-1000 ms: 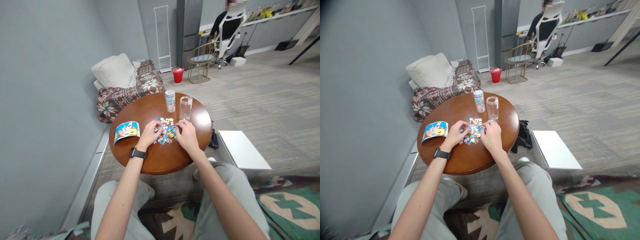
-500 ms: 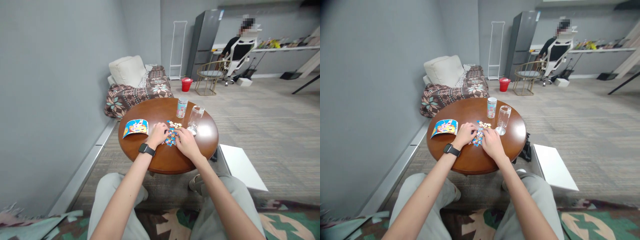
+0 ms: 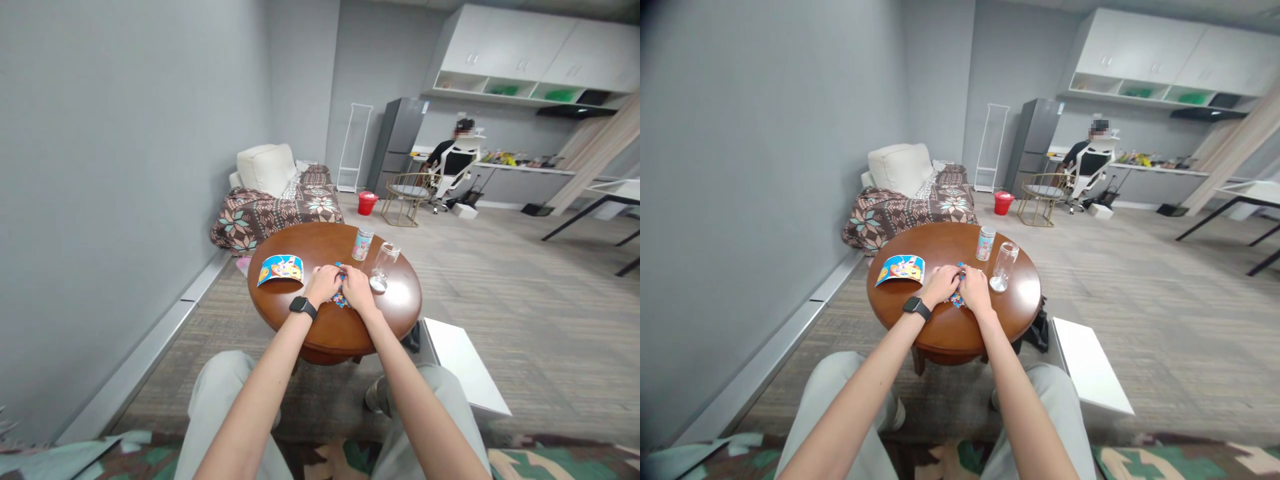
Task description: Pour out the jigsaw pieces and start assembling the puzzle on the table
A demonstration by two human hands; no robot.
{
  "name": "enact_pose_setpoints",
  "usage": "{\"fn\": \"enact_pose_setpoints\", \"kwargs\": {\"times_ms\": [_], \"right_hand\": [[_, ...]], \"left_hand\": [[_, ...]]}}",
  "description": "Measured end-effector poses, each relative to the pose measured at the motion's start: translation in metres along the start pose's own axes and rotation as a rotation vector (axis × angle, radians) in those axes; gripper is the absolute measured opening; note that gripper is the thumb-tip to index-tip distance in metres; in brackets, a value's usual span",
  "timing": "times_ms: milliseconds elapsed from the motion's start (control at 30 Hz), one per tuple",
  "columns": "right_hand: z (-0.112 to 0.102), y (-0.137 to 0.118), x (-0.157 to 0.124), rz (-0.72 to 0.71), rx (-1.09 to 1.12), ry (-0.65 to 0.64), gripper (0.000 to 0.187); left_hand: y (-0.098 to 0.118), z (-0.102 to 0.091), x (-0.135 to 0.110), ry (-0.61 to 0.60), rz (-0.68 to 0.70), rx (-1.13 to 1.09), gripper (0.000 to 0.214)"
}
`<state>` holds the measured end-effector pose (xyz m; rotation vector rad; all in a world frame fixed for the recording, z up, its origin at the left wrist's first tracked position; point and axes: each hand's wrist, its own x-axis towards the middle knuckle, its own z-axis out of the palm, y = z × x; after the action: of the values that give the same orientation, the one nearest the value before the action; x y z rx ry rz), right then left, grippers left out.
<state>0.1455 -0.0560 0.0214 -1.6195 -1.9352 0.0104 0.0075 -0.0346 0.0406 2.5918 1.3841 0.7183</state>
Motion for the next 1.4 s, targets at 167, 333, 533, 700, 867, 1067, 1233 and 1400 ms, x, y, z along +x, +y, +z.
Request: {"fn": "enact_pose_setpoints", "kwargs": {"times_ms": [167,333,533,700,867,1067,1233,1400], "right_hand": [[0.003,0.001,0.000,0.187,-0.062,-0.026,0.041],[0.003,0.000,0.000,0.190,-0.079,-0.066,0.040],[0.001,-0.001,0.001,0.191,-0.082,0.000,0.033],[0.002,-0.002,0.001,0.193,-0.095,0.027,0.034],[0.001,-0.004,0.000,0.161,-0.121,0.012,0.036],[-0.001,-0.007,-0.001,0.096,-0.118,-0.057,0.034],[-0.002,-0.009,-0.001,0.063,-0.142,-0.070,0.036],[-0.008,-0.013,-0.002,0.024,-0.184,-0.097,0.038]], "left_hand": [[0.003,0.002,-0.003,-0.068,0.110,-0.014,0.033],[0.005,-0.002,-0.004,-0.044,0.055,0.042,0.030],[0.004,0.000,-0.003,-0.004,0.093,0.027,0.032],[0.003,0.001,-0.002,0.002,0.032,0.035,0.031],[0.002,0.002,-0.002,0.033,-0.024,0.098,0.032],[-0.001,0.004,-0.003,0.045,-0.066,0.140,0.034],[-0.001,0.002,-0.003,0.017,-0.019,0.109,0.032],[-0.001,0.000,-0.002,0.014,-0.001,0.080,0.031]]}}
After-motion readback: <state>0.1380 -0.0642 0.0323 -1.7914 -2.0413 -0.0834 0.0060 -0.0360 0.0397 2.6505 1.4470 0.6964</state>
